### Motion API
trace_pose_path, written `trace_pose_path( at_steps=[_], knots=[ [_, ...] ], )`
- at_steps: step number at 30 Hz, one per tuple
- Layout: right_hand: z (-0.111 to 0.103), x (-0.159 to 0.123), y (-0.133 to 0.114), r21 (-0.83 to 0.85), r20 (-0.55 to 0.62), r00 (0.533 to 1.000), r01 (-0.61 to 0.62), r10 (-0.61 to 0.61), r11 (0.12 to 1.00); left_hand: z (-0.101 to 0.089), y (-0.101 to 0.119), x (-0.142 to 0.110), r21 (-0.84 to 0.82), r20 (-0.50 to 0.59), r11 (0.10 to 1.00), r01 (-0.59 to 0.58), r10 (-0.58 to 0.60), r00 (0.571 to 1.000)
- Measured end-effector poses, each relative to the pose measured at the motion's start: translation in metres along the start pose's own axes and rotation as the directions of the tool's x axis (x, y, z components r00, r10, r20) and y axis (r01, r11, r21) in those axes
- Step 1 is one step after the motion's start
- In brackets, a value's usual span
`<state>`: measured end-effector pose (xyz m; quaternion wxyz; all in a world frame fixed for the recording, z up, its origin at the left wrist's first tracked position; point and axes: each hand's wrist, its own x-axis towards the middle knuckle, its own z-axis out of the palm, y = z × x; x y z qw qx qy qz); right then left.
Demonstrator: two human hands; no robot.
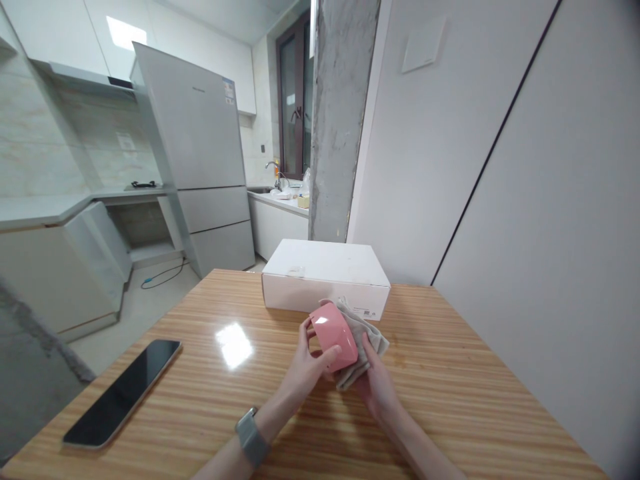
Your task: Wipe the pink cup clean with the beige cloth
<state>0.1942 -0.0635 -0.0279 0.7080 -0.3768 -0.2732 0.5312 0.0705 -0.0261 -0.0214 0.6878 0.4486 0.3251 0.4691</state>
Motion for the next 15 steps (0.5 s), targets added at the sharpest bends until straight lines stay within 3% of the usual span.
trace_pose_path(
  at_steps=[3, 5, 8, 12, 15],
  knots=[
    [-0.002, 0.002, -0.001, 0.062, 0.029, 0.994, -0.103, 0.101, 0.993, 0.000, 0.004, 0.001, -0.095, 0.051, 0.986, 0.134, -0.130, 0.990],
    [-0.001, 0.003, -0.002, 0.091, 0.039, 0.995, -0.096, 0.092, 0.991, 0.000, 0.006, 0.002, -0.142, 0.049, 0.976, 0.162, -0.157, 0.986],
    [0.001, 0.003, -0.003, 0.115, 0.048, 0.994, -0.099, 0.094, 0.988, 0.000, 0.010, 0.001, -0.098, 0.008, 0.993, 0.062, -0.062, 0.998],
    [0.001, 0.002, -0.002, 0.125, 0.028, 0.992, -0.129, 0.126, 0.984, 0.003, 0.014, -0.006, 0.100, -0.008, 0.979, -0.179, 0.181, 0.983],
    [-0.001, 0.002, -0.002, 0.128, 0.046, 0.990, -0.139, 0.134, 0.982, 0.005, 0.012, -0.011, 0.144, 0.014, 0.966, -0.215, 0.216, 0.976]
  ],
)
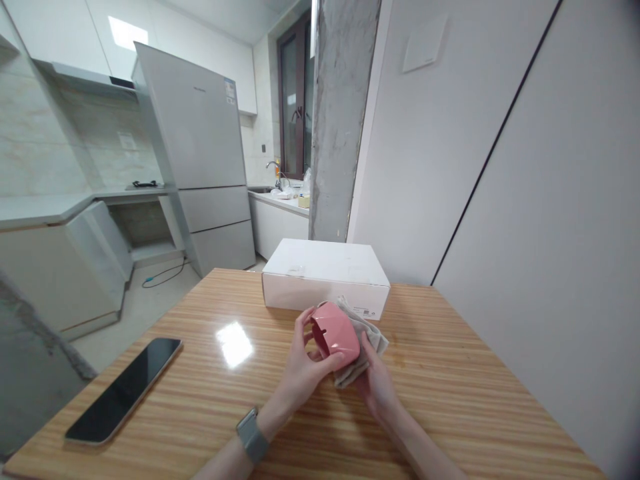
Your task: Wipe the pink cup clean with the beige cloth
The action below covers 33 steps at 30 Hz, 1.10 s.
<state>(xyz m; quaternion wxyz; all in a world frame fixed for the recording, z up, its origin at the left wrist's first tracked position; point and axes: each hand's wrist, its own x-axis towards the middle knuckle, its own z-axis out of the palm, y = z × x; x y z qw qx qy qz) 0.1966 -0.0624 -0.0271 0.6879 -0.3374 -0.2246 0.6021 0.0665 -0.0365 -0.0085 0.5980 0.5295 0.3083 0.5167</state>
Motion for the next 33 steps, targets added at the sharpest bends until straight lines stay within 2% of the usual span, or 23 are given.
trace_pose_path(
  at_steps=[6, 8, 10, 12, 14, 17, 20, 25, 30, 33],
  knots=[
    [-0.002, 0.002, -0.001, 0.006, -0.036, 0.999, 0.015, -0.015, 1.000, -0.003, -0.015, 0.002, -0.079, 0.126, 0.996, -0.029, 0.039, 0.991],
    [-0.003, 0.003, -0.001, 0.001, -0.029, 1.000, 0.008, -0.008, 1.000, -0.005, -0.016, 0.004, -0.093, 0.135, 0.995, -0.030, 0.042, 0.990],
    [-0.005, 0.004, -0.001, -0.024, -0.022, 1.000, 0.006, -0.006, 1.000, -0.006, -0.015, 0.003, -0.051, 0.134, 0.998, -0.025, 0.032, 0.990],
    [-0.007, 0.005, -0.002, -0.053, -0.024, 1.000, 0.013, -0.014, 0.999, -0.006, -0.012, 0.001, 0.066, 0.147, 0.995, -0.074, 0.064, 0.987],
    [-0.009, 0.006, -0.003, -0.070, -0.035, 0.999, 0.020, -0.022, 0.997, -0.007, -0.009, 0.000, 0.239, 0.179, 0.947, -0.215, 0.175, 0.968],
    [-0.010, 0.006, -0.007, -0.073, -0.056, 0.998, 0.012, -0.016, 0.997, -0.008, -0.008, 0.000, 0.448, 0.258, 0.783, -0.431, 0.348, 0.901],
    [-0.009, 0.004, -0.010, -0.056, -0.045, 0.999, -0.022, 0.020, 0.998, -0.008, -0.010, 0.002, 0.528, 0.287, 0.700, -0.481, 0.386, 0.877],
    [-0.005, 0.000, -0.018, 0.049, -0.076, 0.996, -0.039, 0.043, 0.998, -0.010, -0.009, 0.005, 0.559, 0.241, 0.689, -0.461, 0.397, 0.885],
    [-0.005, -0.004, -0.041, 0.155, -0.090, 0.985, -0.129, 0.144, 0.979, -0.016, -0.005, 0.006, 0.521, 0.098, 0.798, -0.302, 0.296, 0.950],
    [-0.021, -0.009, -0.061, 0.202, -0.172, 0.970, -0.139, 0.174, 0.970, -0.019, -0.004, 0.008, 0.469, 0.031, 0.863, -0.189, 0.198, 0.980]
  ],
)
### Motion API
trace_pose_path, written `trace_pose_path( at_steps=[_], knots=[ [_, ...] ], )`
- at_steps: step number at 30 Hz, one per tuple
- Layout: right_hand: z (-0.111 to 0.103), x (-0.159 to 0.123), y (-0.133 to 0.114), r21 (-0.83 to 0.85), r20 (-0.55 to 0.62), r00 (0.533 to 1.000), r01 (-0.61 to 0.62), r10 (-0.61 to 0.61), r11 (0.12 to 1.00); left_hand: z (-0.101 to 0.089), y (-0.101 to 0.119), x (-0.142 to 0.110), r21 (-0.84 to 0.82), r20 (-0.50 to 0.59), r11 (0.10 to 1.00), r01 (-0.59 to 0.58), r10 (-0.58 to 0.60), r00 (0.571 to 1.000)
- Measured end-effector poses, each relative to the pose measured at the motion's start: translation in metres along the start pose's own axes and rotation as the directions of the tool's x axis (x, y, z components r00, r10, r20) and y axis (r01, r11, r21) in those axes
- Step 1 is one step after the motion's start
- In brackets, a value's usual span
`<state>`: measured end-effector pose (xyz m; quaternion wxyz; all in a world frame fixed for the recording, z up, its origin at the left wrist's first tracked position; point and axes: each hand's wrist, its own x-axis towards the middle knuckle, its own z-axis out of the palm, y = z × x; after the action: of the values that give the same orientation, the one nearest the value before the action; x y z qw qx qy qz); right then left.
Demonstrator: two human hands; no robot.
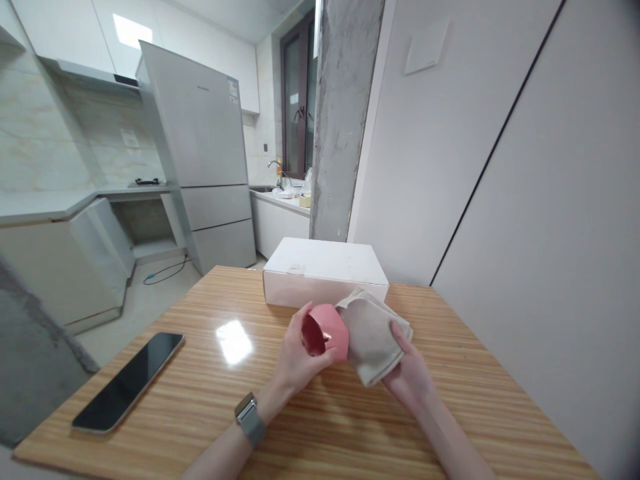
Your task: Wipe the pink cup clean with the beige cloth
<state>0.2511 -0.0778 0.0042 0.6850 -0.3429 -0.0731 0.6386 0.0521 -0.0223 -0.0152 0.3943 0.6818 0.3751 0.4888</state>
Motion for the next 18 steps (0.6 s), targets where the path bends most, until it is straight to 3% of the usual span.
trace_pose_path(
  at_steps=[2, 4, 6, 10, 12, 15, 16, 18],
  knots=[
    [-0.018, -0.005, -0.016, 0.000, -0.071, 0.997, -0.037, 0.037, 0.999, 0.000, 0.000, 0.001, -0.048, 0.014, 0.997, 0.060, -0.059, 0.998],
    [-0.043, -0.011, -0.031, -0.062, -0.100, 0.984, -0.156, 0.150, 0.986, 0.001, 0.000, 0.001, -0.093, 0.033, 0.990, 0.104, -0.101, 0.994],
    [-0.071, -0.020, -0.044, -0.159, -0.076, 0.974, -0.221, 0.212, 0.962, 0.004, 0.000, 0.000, -0.135, 0.046, 0.982, 0.131, -0.126, 0.991],
    [-0.121, -0.043, -0.062, -0.476, -0.025, 0.976, -0.201, 0.216, 0.856, 0.012, 0.003, -0.005, -0.171, 0.078, 0.976, 0.134, -0.122, 0.989],
    [-0.138, -0.051, -0.068, -0.639, -0.041, 0.992, -0.115, 0.115, 0.760, 0.016, 0.005, -0.008, -0.184, 0.100, 0.973, 0.138, -0.121, 0.988],
    [-0.154, -0.053, -0.074, -0.847, -0.090, 0.989, -0.017, -0.113, 0.531, 0.022, 0.007, -0.011, -0.208, 0.159, 0.969, 0.134, -0.102, 0.982],
    [-0.157, -0.051, -0.076, -0.903, -0.081, 0.968, 0.030, -0.238, 0.430, 0.024, 0.009, -0.012, -0.198, 0.184, 0.973, 0.123, -0.086, 0.979],
    [-0.160, -0.044, -0.079, -0.976, 0.011, 0.851, 0.123, -0.524, 0.181, 0.028, 0.013, -0.011, -0.131, 0.236, 0.988, 0.080, -0.047, 0.971]
  ],
)
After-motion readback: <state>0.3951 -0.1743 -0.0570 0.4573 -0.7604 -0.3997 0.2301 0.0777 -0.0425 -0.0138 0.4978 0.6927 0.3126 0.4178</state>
